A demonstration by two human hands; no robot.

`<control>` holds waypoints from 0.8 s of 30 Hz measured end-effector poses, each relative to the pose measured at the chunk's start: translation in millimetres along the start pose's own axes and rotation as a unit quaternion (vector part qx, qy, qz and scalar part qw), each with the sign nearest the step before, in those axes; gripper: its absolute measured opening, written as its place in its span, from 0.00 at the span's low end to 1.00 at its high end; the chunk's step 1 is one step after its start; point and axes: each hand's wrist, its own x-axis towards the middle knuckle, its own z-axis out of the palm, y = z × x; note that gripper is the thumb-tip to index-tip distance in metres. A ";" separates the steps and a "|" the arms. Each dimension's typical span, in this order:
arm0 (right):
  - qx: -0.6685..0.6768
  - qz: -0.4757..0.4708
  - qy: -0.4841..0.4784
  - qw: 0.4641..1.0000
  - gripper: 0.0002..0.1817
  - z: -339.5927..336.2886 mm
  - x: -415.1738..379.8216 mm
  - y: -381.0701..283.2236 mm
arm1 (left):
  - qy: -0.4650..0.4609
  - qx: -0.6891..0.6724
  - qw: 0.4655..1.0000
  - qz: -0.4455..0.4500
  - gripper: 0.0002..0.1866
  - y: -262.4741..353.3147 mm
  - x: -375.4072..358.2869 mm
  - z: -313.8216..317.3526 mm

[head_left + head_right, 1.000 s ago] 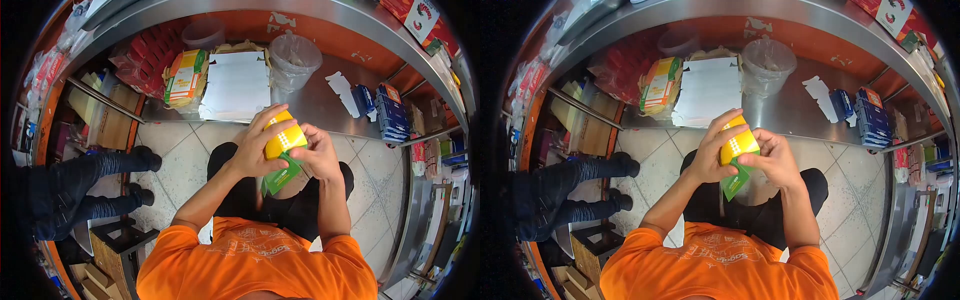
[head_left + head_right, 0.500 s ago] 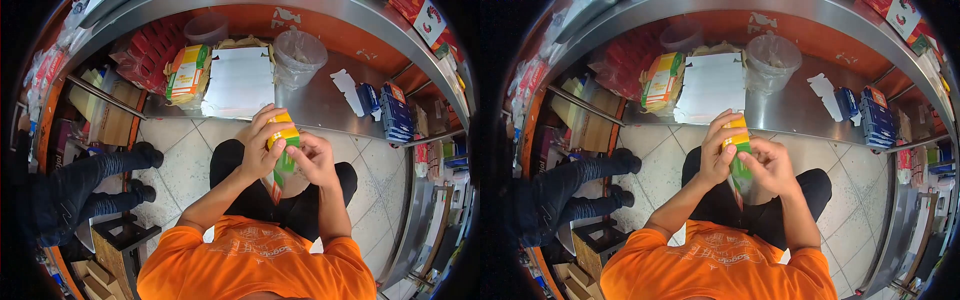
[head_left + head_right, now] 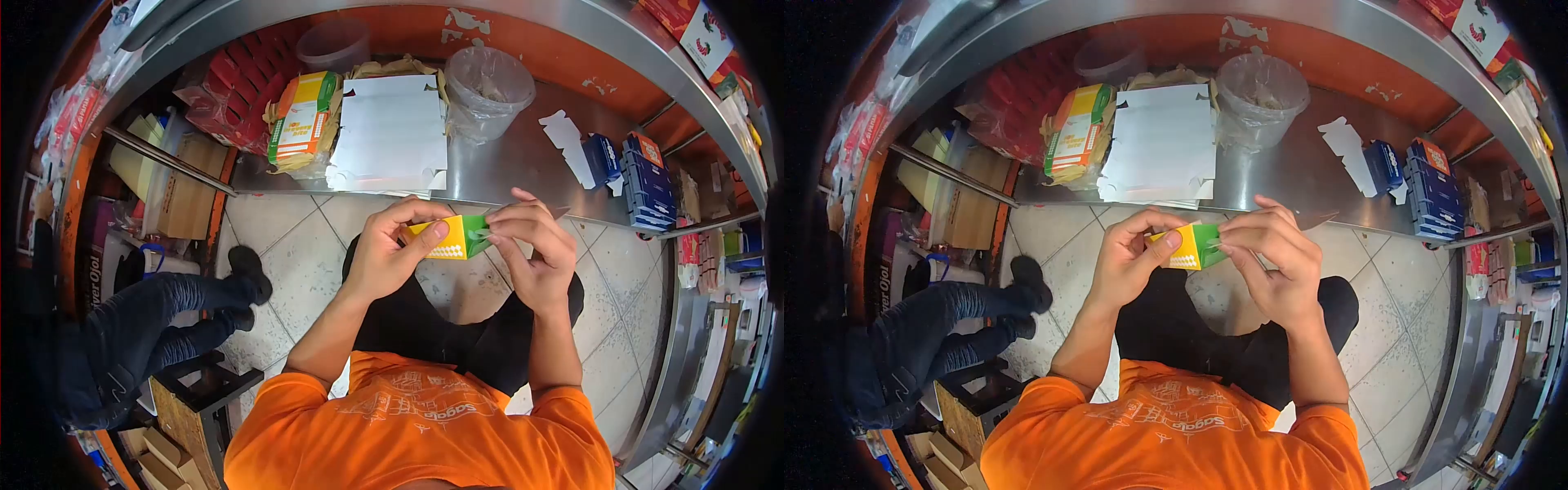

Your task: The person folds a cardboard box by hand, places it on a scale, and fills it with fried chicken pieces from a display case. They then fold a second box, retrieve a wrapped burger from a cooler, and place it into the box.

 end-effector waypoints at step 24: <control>-0.028 0.011 -0.040 0.999 0.15 15.9 -7.1 0.2 | 0.000 -0.146 0.989 0.017 0.06 -16.5 -9.9 14.6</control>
